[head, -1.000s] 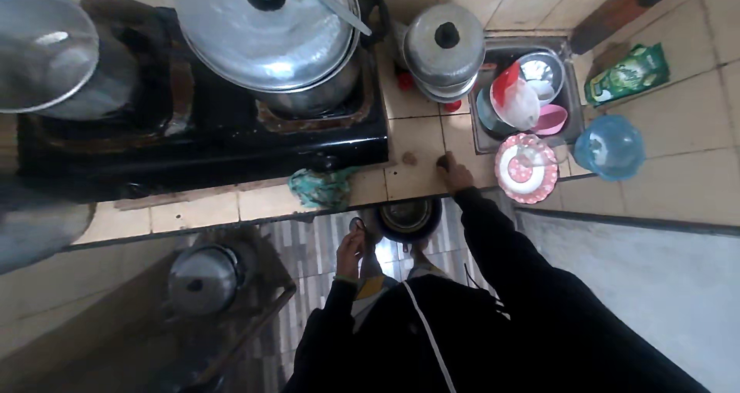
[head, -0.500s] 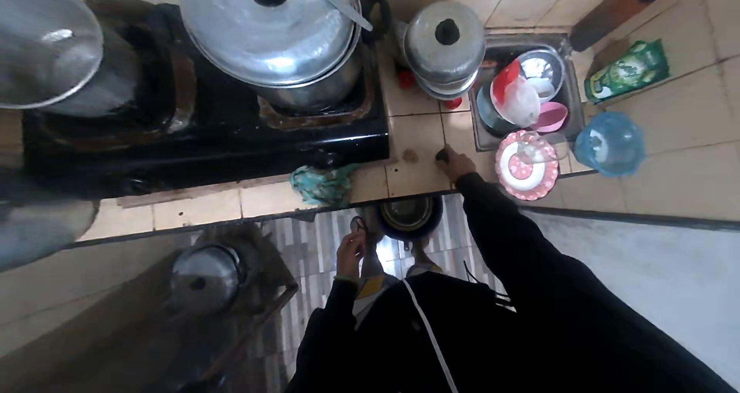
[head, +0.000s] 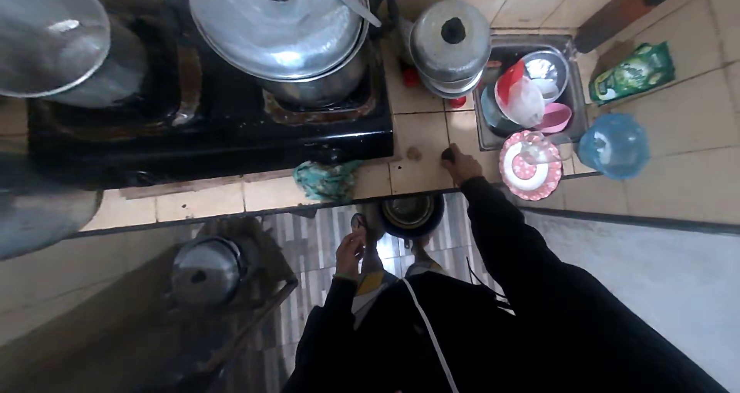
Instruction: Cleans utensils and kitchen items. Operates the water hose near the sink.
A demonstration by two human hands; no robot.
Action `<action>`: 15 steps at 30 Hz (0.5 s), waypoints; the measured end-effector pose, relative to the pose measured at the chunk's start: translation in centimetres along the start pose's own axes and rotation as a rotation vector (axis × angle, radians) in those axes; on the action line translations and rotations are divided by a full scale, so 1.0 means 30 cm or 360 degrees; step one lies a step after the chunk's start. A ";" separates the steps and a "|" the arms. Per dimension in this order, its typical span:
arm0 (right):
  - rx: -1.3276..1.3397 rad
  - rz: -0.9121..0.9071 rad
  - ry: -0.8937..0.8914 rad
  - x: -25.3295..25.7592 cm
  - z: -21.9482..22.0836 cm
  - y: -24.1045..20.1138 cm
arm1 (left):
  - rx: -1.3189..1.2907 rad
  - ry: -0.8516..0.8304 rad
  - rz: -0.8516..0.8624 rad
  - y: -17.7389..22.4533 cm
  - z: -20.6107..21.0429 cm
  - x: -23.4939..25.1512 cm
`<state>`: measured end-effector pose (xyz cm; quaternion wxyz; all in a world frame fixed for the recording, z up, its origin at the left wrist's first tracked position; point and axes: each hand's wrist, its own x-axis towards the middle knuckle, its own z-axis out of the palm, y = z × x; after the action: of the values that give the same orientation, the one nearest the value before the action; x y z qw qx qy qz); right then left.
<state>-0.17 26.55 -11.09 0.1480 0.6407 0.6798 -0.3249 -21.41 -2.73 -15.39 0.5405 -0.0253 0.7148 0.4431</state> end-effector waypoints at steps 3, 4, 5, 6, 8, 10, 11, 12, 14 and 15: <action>0.0002 -0.0027 0.0154 -0.001 0.028 0.003 | 0.0014 0.0015 -0.0032 -0.019 -0.020 0.003; -0.0019 -0.0021 0.0154 0.013 0.054 0.007 | 0.0020 0.0025 -0.0043 -0.025 -0.022 0.000; -0.0050 -0.0022 0.0119 0.024 0.079 0.017 | 0.0039 0.0026 -0.0053 -0.029 -0.023 -0.005; -0.0077 -0.0016 0.0075 0.028 0.084 0.017 | 0.0059 0.0019 -0.0051 -0.020 -0.024 -0.008; -0.0088 -0.0020 0.0003 0.029 0.045 -0.001 | 0.0048 0.0022 -0.0051 -0.006 -0.024 -0.016; -0.0038 -0.0003 0.0011 0.021 0.012 -0.002 | 0.0025 0.0024 -0.0045 -0.010 -0.030 -0.009; -0.0006 -0.0003 0.0051 0.018 0.012 -0.001 | 0.0023 0.0028 -0.0045 -0.018 -0.037 -0.006; 0.0002 0.0000 0.0090 0.017 0.025 0.001 | 0.0021 0.0035 -0.0048 -0.026 -0.042 0.000; -0.0059 0.0007 0.0092 0.042 0.074 0.017 | 0.0016 0.0047 -0.0081 -0.045 -0.047 0.001; -0.0103 0.0004 0.0069 0.050 0.088 0.028 | 0.0010 0.0048 -0.0094 -0.047 -0.051 0.001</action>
<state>-0.13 26.02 -14.21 0.1544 0.6432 0.6922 -0.2886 -21.84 -4.57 -16.24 0.5425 -0.0515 0.7232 0.4242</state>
